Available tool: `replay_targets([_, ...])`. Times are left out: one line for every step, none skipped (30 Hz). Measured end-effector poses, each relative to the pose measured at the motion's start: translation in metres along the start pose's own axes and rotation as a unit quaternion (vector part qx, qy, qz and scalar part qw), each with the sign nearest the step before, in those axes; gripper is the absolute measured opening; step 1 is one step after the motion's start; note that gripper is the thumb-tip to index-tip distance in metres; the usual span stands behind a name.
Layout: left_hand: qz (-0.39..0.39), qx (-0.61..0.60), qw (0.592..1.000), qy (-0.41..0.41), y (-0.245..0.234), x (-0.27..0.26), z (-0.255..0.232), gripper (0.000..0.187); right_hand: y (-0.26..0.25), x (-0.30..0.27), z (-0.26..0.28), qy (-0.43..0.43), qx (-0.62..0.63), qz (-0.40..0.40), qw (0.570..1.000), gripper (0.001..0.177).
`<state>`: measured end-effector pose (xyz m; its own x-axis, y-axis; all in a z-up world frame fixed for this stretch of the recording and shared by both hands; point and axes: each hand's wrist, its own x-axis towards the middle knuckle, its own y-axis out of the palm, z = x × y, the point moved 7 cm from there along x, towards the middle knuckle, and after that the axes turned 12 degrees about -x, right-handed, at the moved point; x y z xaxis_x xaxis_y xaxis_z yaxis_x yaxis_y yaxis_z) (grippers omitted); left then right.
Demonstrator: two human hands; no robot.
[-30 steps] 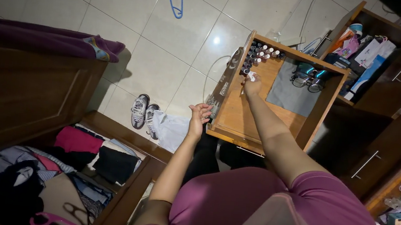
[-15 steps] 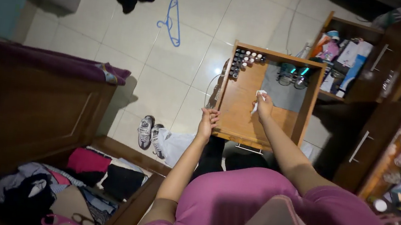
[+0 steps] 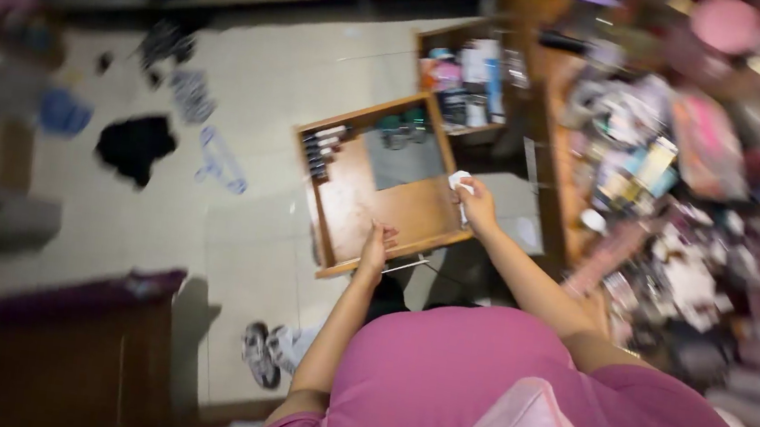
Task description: The person repeatedly picks up small nail polish bottles from a cluttered vanity, wipes them with a white tissue, and places them into a drawer. The process is repeated for multiple bottles.
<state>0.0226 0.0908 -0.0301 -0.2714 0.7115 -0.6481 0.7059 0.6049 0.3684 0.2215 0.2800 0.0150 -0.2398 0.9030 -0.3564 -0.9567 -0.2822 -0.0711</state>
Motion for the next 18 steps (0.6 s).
replay_targets([0.033, 0.007, 0.999, 0.008, 0.019, 0.001, 0.003, 0.057, -0.021, -0.01, -0.005, 0.004, -0.001, -0.021, 1.0, 0.028])
replay_targets([0.066, 0.012, 0.998, 0.015, 0.039, 0.002, 0.007, 0.057, -0.043, -0.02, -0.011, 0.008, -0.001, -0.043, 0.999, 0.028])
replay_targets([0.101, 0.017, 0.994, 0.024, 0.063, 0.006, 0.009, 0.057, -0.063, -0.027, -0.014, 0.01, -0.001, -0.064, 0.998, 0.028])
replay_targets([0.109, 0.064, 0.992, 0.021, 0.082, 0.01, 0.013, 0.056, -0.079, -0.034, -0.016, 0.01, 0.005, -0.079, 0.997, 0.028])
replay_targets([0.114, 0.107, 0.988, 0.019, 0.099, 0.011, 0.019, 0.055, -0.094, -0.042, -0.019, 0.011, 0.008, -0.09, 0.996, 0.028])
replay_targets([0.119, 0.149, 0.981, 0.019, 0.117, 0.012, 0.025, 0.055, -0.108, -0.05, -0.021, 0.012, 0.011, -0.101, 0.995, 0.028])
replay_targets([0.138, 0.154, 0.978, 0.021, 0.134, 0.01, 0.033, 0.054, -0.118, -0.057, -0.02, -0.019, 0.052, -0.096, 0.994, 0.03])
replay_targets([0.156, 0.158, 0.975, 0.024, 0.148, 0.008, 0.043, 0.054, -0.126, -0.065, -0.017, -0.052, 0.091, -0.09, 0.99, 0.032])
replay_targets([0.177, 0.155, 0.971, 0.03, 0.171, 0.008, 0.051, 0.054, -0.143, -0.067, -0.008, -0.091, 0.122, -0.083, 0.985, 0.034])
replay_targets([0.199, 0.18, 0.963, 0.02, 0.192, 0.008, 0.061, 0.054, -0.162, -0.072, -0.005, -0.077, 0.101, -0.11, 0.986, 0.033])
replay_targets([0.212, 0.205, 0.956, 0.008, 0.199, 0.0, 0.073, 0.054, -0.173, -0.086, -0.009, -0.055, 0.083, -0.131, 0.986, 0.032])
replay_targets([0.225, 0.23, 0.947, -0.003, 0.207, -0.006, 0.086, 0.054, -0.186, -0.099, -0.012, -0.032, 0.065, -0.152, 0.986, 0.031])
replay_targets([0.241, 0.254, 0.937, -0.003, 0.215, -0.011, 0.095, 0.053, -0.198, -0.108, -0.011, -0.033, 0.09, -0.163, 0.982, 0.031])
replay_targets([0.257, 0.277, 0.926, -0.003, 0.224, -0.016, 0.105, 0.051, -0.211, -0.116, -0.009, -0.034, 0.114, -0.174, 0.977, 0.031])
replay_targets([0.27, 0.301, 0.915, -0.001, 0.23, -0.019, 0.112, 0.05, -0.221, -0.123, -0.009, -0.036, 0.14, -0.182, 0.973, 0.032])
replay_targets([0.286, 0.305, 0.908, -0.003, 0.241, -0.019, 0.117, 0.048, -0.234, -0.131, -0.006, -0.051, 0.156, -0.202, 0.966, 0.031])
replay_targets([0.3, 0.309, 0.903, -0.006, 0.253, -0.017, 0.122, 0.046, -0.248, -0.141, -0.006, -0.064, 0.171, -0.219, 0.958, 0.03])
replay_targets([0.313, 0.312, 0.897, -0.01, 0.265, -0.015, 0.127, 0.044, -0.26, -0.152, -0.008, -0.076, 0.186, -0.236, 0.951, 0.03])
